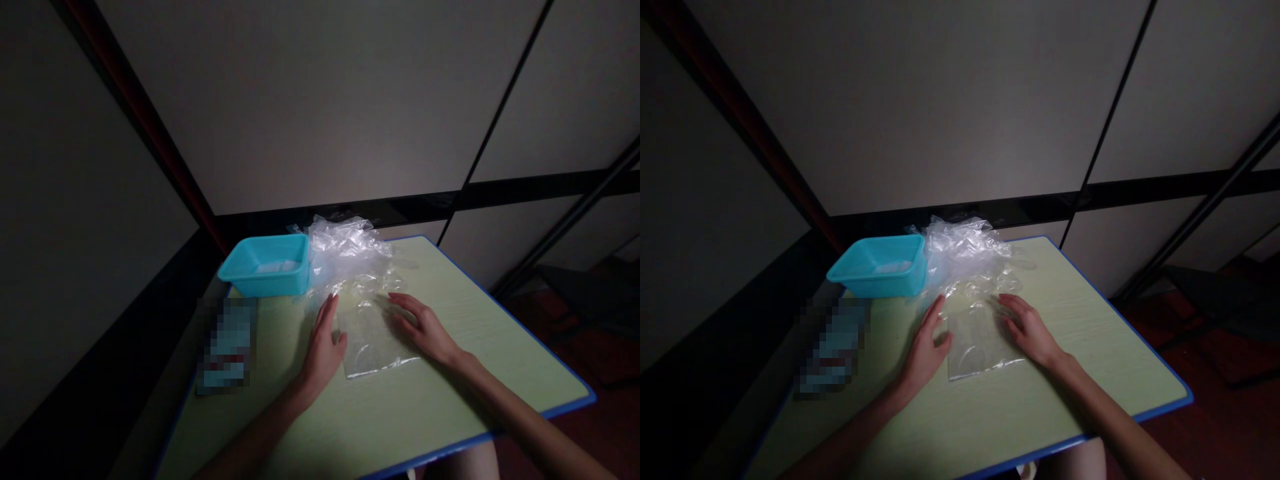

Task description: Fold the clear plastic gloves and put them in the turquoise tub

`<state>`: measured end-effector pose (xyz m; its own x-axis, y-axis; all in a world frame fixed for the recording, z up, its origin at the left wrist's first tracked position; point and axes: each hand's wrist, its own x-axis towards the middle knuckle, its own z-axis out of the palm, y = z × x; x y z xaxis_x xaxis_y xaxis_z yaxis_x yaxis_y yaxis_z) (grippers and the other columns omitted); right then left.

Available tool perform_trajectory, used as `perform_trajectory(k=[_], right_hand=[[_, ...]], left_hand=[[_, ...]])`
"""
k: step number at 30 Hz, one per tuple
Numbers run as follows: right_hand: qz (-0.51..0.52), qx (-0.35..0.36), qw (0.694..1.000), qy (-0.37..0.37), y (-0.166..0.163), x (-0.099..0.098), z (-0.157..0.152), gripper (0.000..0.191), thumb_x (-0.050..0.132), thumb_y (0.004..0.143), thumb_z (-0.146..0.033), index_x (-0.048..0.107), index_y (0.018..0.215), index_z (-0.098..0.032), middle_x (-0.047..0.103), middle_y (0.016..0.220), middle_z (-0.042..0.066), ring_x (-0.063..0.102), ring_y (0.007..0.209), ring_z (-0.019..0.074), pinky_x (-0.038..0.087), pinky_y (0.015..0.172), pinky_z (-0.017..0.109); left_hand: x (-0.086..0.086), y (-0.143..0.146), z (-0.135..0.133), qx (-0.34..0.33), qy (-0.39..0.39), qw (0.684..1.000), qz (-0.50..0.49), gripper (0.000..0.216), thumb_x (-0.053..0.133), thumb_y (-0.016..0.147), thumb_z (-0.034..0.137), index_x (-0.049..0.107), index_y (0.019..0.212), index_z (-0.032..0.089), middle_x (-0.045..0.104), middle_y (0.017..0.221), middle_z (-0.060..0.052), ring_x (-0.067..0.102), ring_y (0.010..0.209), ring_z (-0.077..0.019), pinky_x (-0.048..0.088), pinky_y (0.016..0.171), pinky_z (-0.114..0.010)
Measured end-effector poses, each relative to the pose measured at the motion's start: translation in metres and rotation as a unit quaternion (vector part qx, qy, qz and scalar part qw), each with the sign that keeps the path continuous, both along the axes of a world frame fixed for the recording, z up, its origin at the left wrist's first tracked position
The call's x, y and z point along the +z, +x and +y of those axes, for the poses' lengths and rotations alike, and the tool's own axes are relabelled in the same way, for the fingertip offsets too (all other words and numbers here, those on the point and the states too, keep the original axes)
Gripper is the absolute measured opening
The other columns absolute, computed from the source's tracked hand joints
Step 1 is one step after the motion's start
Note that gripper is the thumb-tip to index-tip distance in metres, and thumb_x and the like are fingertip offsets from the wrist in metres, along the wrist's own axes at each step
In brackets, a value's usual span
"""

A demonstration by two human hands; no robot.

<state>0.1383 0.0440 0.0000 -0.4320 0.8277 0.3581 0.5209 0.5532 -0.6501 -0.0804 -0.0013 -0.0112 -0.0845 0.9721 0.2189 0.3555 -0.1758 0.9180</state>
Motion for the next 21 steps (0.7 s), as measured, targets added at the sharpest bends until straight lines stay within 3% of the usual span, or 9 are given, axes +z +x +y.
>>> perform_trajectory(k=[2,4,7,10,14,21], right_hand=[[-0.076,0.028,0.996,0.027,0.001,0.008,-0.011,0.037,0.039,0.087,-0.025,0.046,0.122,-0.018,0.047,0.127,0.010,0.042,0.118,0.0217,0.034,0.099,0.042],[-0.149,0.077,0.985,0.043,0.003,0.014,-0.023,0.044,0.038,0.088,-0.029,0.038,0.130,-0.017,0.041,0.133,0.010,0.036,0.122,0.0215,0.031,0.102,0.042],[-0.234,0.144,0.959,0.063,0.006,0.016,-0.042,0.060,0.041,0.086,-0.040,0.023,0.137,-0.015,0.029,0.140,0.012,0.026,0.128,0.0240,0.023,0.105,0.045],[-0.278,0.183,0.941,0.061,0.010,0.011,-0.056,0.072,0.039,0.085,-0.050,0.011,0.139,-0.013,0.016,0.143,0.013,0.017,0.130,0.0251,0.020,0.106,0.044],[-0.305,0.206,0.928,0.055,0.014,0.002,-0.063,0.077,0.036,0.084,-0.055,0.005,0.139,-0.011,0.008,0.144,0.013,0.011,0.131,0.0250,0.017,0.107,0.043],[-0.282,0.208,0.935,0.057,0.016,-0.004,-0.064,0.077,0.039,0.083,-0.054,0.005,0.139,-0.014,0.007,0.144,0.011,0.010,0.131,0.0254,0.015,0.107,0.044]], left_hand=[[0.005,0.001,-0.005,-0.041,0.056,0.992,0.105,0.059,0.047,0.072,0.004,0.038,0.128,0.023,0.028,0.140,-0.002,0.028,0.126,-0.0193,0.028,0.103,-0.034],[0.013,0.002,-0.012,-0.111,0.084,0.964,0.227,0.053,0.047,0.077,0.011,0.037,0.128,0.021,0.025,0.141,-0.003,0.024,0.128,-0.0184,0.024,0.105,-0.033],[0.025,0.005,-0.025,-0.232,0.066,0.903,0.356,0.060,0.051,0.080,0.028,0.027,0.134,0.016,0.018,0.144,-0.007,0.017,0.131,-0.0190,0.020,0.106,-0.034],[0.031,0.006,-0.036,-0.302,0.045,0.850,0.428,0.073,0.051,0.080,0.041,0.017,0.137,0.011,0.012,0.144,-0.010,0.010,0.132,-0.0199,0.016,0.107,-0.034],[0.029,0.007,-0.046,-0.314,0.029,0.826,0.468,0.077,0.049,0.081,0.047,0.013,0.137,0.008,0.008,0.144,-0.012,0.005,0.132,-0.0201,0.013,0.107,-0.034],[0.017,0.004,-0.054,-0.305,0.064,0.823,0.475,0.075,0.050,0.080,0.050,0.015,0.138,0.017,0.005,0.145,-0.008,0.003,0.132,-0.0212,0.011,0.107,-0.035]])
